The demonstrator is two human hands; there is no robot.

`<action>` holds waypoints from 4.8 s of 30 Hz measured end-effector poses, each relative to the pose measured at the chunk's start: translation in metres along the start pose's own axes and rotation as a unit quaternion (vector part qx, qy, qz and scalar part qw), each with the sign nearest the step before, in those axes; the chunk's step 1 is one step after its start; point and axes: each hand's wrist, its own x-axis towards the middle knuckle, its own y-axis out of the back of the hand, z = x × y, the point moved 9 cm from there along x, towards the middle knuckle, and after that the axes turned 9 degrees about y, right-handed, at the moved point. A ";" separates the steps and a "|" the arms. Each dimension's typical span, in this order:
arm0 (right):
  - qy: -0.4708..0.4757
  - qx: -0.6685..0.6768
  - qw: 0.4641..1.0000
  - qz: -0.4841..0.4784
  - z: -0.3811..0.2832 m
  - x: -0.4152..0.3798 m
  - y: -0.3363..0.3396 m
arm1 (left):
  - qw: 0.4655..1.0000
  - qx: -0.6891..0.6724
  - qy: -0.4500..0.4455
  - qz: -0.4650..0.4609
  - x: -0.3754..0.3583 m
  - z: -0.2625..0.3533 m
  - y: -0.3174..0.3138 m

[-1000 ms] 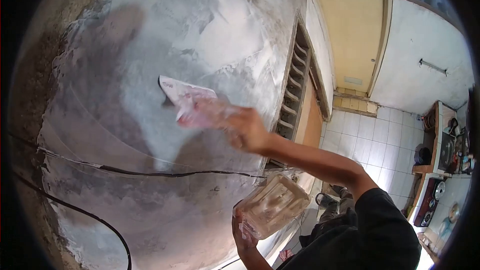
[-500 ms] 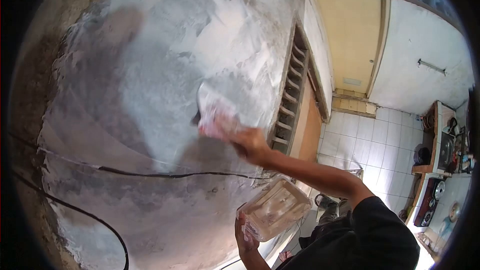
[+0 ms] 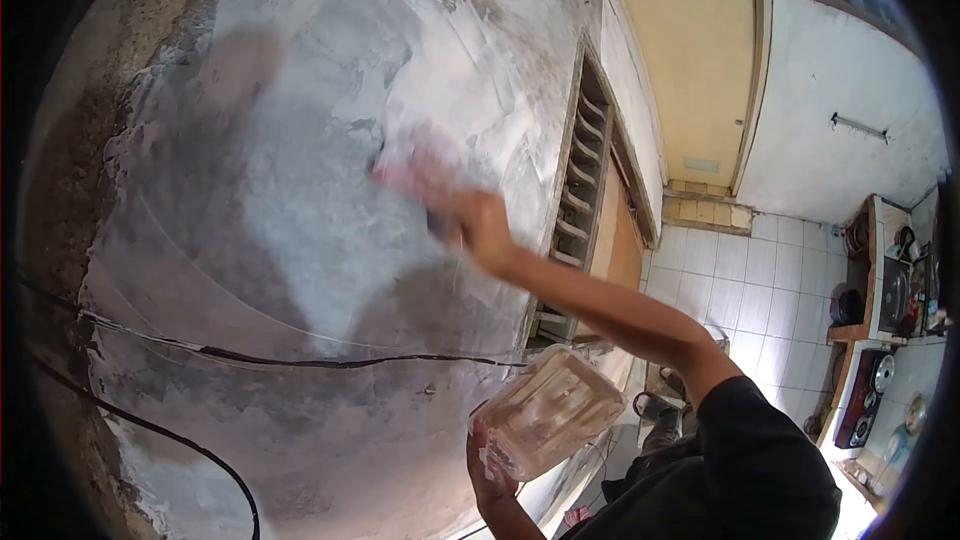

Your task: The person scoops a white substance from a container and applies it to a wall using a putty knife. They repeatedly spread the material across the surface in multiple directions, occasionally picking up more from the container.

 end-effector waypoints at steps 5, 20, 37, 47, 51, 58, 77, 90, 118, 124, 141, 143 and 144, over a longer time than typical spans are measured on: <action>0.122 0.062 0.990 -0.041 -0.052 -0.016 0.038 | 0.994 -0.034 0.099 -0.027 0.005 0.005 -0.026; 0.210 -0.013 0.976 0.053 -0.065 0.002 -0.010 | 0.996 -0.041 0.066 -0.040 0.001 0.012 -0.014; 0.121 0.010 0.991 0.049 -0.081 -0.070 -0.006 | 0.992 -0.071 0.103 -0.007 -0.007 0.009 0.004; -0.164 -0.025 0.965 0.205 0.070 -0.011 0.088 | 0.993 0.051 -0.087 -0.067 -0.028 0.035 -0.014; -0.079 -0.032 0.992 0.098 0.042 -0.062 0.016 | 0.998 -0.041 0.046 -0.007 -0.018 0.018 0.005; 0.137 0.029 0.990 -0.010 -0.045 -0.150 0.014 | 0.997 -0.014 0.066 -0.030 -0.003 0.011 -0.003; -0.039 0.038 0.988 -0.143 -0.027 -0.222 -0.002 | 0.994 -0.008 0.103 -0.033 0.003 0.006 -0.004; -0.170 -0.019 0.982 0.078 0.119 -0.155 0.028 | 0.994 -0.066 0.092 0.003 0.000 -0.001 0.038; -0.230 0.041 0.968 0.088 0.070 -0.211 0.100 | 0.997 0.038 0.012 -0.073 0.029 -0.014 0.010; -0.313 -0.134 0.916 0.213 0.195 -0.155 0.139 | 0.996 0.057 0.021 -0.062 0.013 -0.005 0.005; -0.478 0.132 0.847 0.193 0.033 -0.313 0.194 | 0.996 0.060 0.032 -0.058 0.033 -0.031 0.003; -0.530 0.146 0.799 0.244 0.038 -0.336 0.230 | 0.995 0.045 0.061 -0.059 0.033 -0.027 -0.010; -0.548 0.153 0.780 0.259 0.034 -0.335 0.244 | 0.993 0.032 0.095 -0.064 0.034 -0.030 -0.020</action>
